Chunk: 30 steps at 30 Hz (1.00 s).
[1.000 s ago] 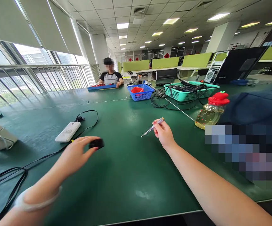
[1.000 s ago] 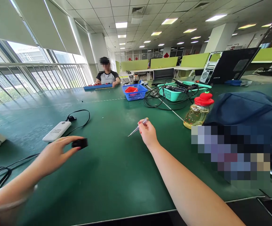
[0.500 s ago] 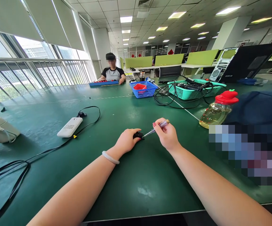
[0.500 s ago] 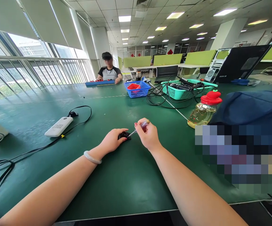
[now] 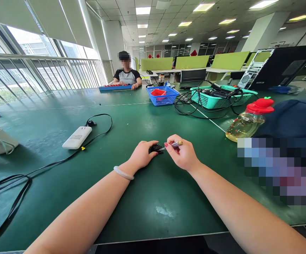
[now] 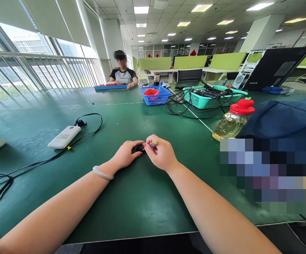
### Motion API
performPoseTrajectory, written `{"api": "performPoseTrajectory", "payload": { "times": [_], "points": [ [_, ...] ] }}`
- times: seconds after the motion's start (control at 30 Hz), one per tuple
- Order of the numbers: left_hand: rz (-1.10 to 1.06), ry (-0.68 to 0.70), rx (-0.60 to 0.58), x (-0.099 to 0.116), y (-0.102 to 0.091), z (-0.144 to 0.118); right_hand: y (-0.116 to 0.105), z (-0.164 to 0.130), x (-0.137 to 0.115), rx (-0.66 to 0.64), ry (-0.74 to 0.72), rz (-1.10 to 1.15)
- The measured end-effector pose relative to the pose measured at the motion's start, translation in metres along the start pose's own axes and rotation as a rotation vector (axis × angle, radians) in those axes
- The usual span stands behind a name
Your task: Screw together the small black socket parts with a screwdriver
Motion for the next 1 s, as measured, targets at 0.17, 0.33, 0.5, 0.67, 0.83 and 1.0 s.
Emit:
{"api": "performPoseTrajectory", "payload": {
  "times": [0.17, 0.33, 0.5, 0.67, 0.83, 1.0],
  "points": [
    [-0.002, 0.016, 0.002, 0.001, 0.000, 0.000, 0.004, -0.001, -0.005, -0.015, -0.072, -0.008],
    [-0.032, 0.012, -0.011, 0.002, 0.000, 0.000, 0.010, -0.005, -0.017, -0.090, -0.251, -0.073],
    [-0.011, -0.031, -0.008, -0.001, 0.000, -0.001, 0.035, -0.023, -0.033, -0.365, -0.496, -0.203],
    [-0.005, -0.029, 0.004, -0.001, -0.001, 0.000, 0.053, -0.036, -0.034, -0.532, -0.547, -0.352],
    [-0.015, -0.032, -0.011, -0.001, 0.000, 0.000, 0.038, -0.022, -0.029, -0.386, -0.419, -0.241],
    [-0.002, -0.010, -0.023, 0.003, -0.001, 0.000, 0.012, -0.002, 0.003, -0.142, 0.002, 0.006]
  ]
}}
Point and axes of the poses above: each hand's wrist, its own z-axis towards the middle knuckle, its own y-axis out of the palm, x = y × z, the point moved 8 cm from there along z, towards the middle knuckle, and after that the axes turned 10 degrees about x, right-handed, at the moved point
